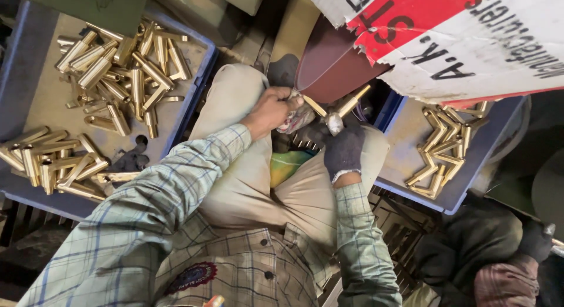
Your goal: The person sits cross-legged on the floor and repeatedly picks up small brass-colored metal parts from a blue bin. They hold each part against a rotating grinding wheel to smooth or polish the edges, then place the finished part into a second bin.
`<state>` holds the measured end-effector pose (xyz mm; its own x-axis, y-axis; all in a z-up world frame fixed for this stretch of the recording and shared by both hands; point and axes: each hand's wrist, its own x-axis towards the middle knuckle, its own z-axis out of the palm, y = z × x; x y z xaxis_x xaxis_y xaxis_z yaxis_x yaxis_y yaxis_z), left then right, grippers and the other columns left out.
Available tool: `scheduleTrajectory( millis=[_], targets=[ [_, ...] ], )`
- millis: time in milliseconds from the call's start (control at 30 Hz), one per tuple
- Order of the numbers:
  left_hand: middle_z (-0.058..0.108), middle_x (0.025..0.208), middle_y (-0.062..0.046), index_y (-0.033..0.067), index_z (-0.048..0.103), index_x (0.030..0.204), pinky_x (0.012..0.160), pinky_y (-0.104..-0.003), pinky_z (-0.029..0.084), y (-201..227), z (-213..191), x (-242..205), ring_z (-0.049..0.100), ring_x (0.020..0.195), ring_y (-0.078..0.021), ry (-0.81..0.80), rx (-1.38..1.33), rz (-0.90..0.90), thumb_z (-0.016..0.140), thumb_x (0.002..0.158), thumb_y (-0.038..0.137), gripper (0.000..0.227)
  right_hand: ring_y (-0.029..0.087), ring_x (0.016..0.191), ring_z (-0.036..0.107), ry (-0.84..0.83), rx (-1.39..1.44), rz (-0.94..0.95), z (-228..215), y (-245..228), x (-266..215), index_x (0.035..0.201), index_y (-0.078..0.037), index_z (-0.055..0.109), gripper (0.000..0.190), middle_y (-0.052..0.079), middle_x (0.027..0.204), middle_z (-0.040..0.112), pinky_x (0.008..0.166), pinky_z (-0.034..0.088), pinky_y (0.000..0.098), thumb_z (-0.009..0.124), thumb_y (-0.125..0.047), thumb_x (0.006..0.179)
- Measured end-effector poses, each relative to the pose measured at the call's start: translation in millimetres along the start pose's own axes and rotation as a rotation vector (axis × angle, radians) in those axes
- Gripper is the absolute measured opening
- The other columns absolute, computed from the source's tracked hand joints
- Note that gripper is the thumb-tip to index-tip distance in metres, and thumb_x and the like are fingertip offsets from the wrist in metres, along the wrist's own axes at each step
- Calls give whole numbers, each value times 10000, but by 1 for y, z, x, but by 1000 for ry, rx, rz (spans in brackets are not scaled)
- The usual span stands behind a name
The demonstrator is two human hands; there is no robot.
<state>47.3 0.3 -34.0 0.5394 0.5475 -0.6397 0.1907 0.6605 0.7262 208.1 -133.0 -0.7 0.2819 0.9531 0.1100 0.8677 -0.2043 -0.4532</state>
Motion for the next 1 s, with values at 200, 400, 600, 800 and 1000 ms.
scheduleTrajectory(
  millis=[200,400,600,800,1000],
  targets=[
    [766,1056,-74,-20,707,1206,813,-236,548,-16,-10,-9,644,907,-47,-164,123,493,644,1042,140,238,272,881,721,158,342,225,-9,-23,-12,1149,4,645,217,126,956,725,785,559,352,739,-35,958],
    [672,781,-54,4,736,1102,496,-286,452,-5,-6,1,528,579,-87,-33,83,59,641,1008,192,231,293,939,697,-11,308,178,6,7,-2,1067,33,689,306,165,1026,713,851,544,397,750,-34,775],
    [633,738,-17,1,730,1032,436,-288,442,4,-3,7,523,555,-85,42,6,-56,643,1014,198,216,330,889,685,-299,-269,-70,5,14,13,850,-151,786,95,99,833,758,836,529,467,776,-117,762],
    [761,1017,-54,-29,718,1199,770,-296,548,-16,-18,-10,638,876,-93,-155,187,628,656,1066,130,217,139,794,738,134,629,350,-15,-32,1,1206,36,643,220,94,947,750,679,593,289,624,-22,994],
    [691,813,-46,18,729,1085,526,-294,488,0,-10,3,575,625,-101,15,137,18,669,988,208,222,164,774,742,-41,580,399,5,-5,14,1203,29,638,349,111,953,742,676,600,281,708,-81,879]
  ],
)
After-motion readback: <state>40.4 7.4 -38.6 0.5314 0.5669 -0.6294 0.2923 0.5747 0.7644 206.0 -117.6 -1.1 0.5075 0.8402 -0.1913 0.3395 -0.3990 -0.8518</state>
